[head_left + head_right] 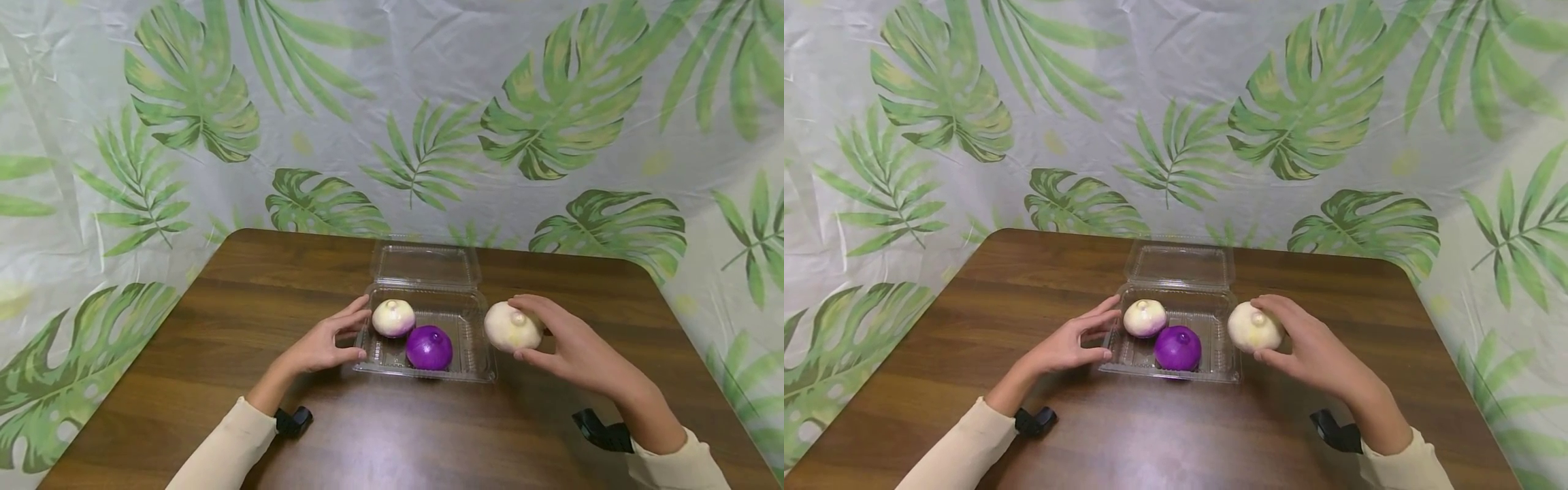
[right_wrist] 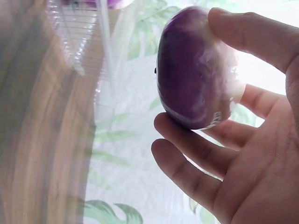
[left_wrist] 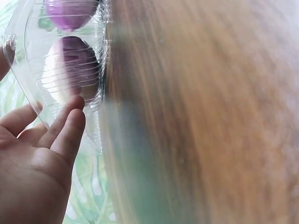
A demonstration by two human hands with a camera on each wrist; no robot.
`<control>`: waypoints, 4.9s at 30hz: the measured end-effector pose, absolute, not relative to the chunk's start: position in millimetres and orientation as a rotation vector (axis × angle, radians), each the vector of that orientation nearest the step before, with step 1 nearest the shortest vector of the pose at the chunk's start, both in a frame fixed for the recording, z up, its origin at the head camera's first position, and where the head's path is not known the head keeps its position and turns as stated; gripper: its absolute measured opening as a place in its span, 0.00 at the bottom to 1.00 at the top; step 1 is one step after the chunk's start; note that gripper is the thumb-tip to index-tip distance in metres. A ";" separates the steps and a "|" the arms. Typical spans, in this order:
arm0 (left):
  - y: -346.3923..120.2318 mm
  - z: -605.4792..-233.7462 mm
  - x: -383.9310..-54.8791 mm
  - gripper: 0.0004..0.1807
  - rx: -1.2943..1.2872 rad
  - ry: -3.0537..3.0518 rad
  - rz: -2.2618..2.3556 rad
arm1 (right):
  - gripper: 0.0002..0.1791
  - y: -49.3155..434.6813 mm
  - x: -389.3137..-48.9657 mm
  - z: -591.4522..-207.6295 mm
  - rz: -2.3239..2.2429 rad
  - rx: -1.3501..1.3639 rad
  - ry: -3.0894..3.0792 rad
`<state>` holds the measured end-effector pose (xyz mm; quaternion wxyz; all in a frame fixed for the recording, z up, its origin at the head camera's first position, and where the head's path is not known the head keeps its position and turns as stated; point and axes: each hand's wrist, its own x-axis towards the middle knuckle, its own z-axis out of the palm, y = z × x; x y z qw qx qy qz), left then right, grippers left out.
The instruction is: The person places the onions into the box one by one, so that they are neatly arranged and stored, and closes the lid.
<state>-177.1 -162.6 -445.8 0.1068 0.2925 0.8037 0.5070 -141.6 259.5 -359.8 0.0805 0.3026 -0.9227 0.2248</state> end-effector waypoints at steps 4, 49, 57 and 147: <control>-163.2 -446.4 -176.9 0.41 0.851 2.356 1.495 | 0.41 258.4 -148.7 -357.2 0.708 0.906 -2.752; -164.1 -443.1 -173.2 0.41 0.842 2.336 1.518 | 0.36 216.7 -197.0 -392.6 0.862 0.953 -2.808; -161.1 -443.4 -178.2 0.41 0.831 2.338 1.497 | 0.37 213.2 -201.9 -393.3 0.813 0.951 -2.832; -160.4 -447.4 -177.5 0.41 0.816 2.326 1.529 | 0.35 189.2 -212.1 -424.2 0.555 0.937 -2.887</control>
